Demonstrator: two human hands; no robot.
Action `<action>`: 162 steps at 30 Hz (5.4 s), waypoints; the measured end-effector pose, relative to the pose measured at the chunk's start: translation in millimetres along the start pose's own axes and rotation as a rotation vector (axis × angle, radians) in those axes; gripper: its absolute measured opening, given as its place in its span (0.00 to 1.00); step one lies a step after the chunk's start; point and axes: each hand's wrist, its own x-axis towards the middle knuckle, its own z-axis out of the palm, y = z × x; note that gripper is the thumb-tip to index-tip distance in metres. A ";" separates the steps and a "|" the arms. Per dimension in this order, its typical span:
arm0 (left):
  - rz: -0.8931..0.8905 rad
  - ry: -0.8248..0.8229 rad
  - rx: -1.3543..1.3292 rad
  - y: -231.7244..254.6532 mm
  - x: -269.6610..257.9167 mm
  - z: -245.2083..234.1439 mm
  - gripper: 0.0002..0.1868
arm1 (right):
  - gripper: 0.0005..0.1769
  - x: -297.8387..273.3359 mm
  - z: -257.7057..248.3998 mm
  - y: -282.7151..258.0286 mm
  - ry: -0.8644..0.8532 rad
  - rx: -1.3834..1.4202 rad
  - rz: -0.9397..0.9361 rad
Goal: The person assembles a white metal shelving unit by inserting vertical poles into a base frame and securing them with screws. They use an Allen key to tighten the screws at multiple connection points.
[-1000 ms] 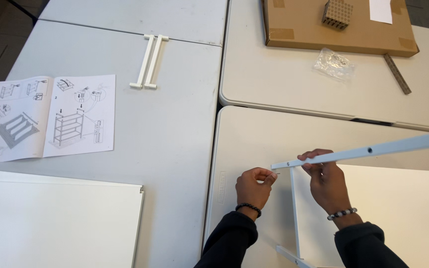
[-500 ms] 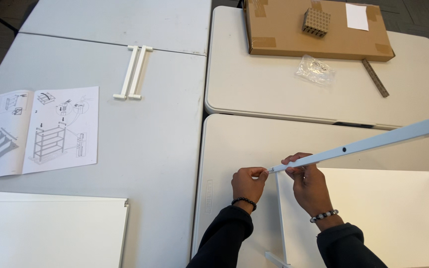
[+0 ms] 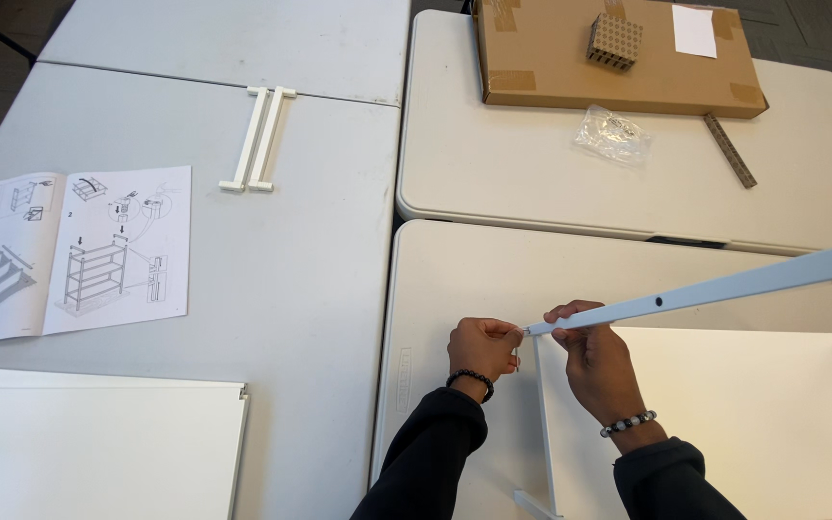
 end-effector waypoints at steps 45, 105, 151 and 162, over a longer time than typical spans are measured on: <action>-0.121 -0.054 -0.330 7.7 -20.4 -2.6 0.14 | 0.06 -1.2 0.6 10.2 0.026 -0.077 -0.019; 0.114 -0.402 0.470 -19.1 55.7 1.3 0.35 | 0.09 5.1 11.1 9.5 0.065 -0.042 0.041; 0.298 -0.530 0.530 -130.6 -110.2 18.2 0.29 | 0.23 -213.2 -62.9 70.8 -0.312 0.094 0.030; 0.392 -0.231 0.302 -146.2 -130.8 37.3 0.07 | 0.24 -195.4 -42.3 20.5 -0.295 0.152 0.069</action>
